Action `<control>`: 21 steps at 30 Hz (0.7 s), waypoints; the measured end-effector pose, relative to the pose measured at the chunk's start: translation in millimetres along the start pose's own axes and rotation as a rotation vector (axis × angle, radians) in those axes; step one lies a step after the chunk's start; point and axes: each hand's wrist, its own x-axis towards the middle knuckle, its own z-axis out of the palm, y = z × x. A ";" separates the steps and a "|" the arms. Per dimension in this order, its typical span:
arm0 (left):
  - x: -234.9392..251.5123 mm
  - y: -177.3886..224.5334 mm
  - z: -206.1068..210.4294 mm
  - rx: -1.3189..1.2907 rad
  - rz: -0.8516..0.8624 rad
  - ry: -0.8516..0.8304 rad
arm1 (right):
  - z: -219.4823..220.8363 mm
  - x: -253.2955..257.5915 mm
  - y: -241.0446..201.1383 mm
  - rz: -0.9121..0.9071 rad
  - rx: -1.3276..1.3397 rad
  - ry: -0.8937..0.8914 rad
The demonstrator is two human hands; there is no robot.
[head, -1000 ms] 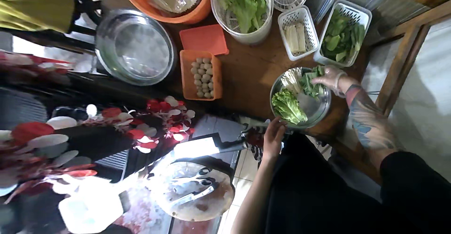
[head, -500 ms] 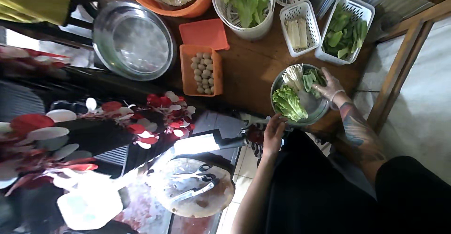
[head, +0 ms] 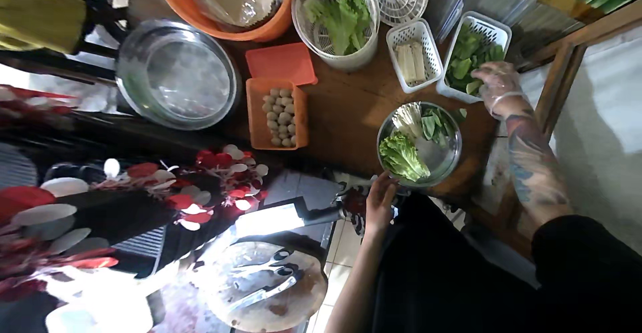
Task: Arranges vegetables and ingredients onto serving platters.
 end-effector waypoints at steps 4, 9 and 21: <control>0.4 0.2 0.7 0.004 0.014 -0.010 | -9.5 26.1 -1.6 -0.012 -0.003 -0.063; -2.2 2.2 -0.5 -0.003 0.004 -0.003 | -23.8 48.6 -18.0 0.092 0.132 -0.105; -1.6 -0.3 -0.9 0.037 -0.010 0.009 | -29.6 63.4 -8.9 0.161 0.159 -0.035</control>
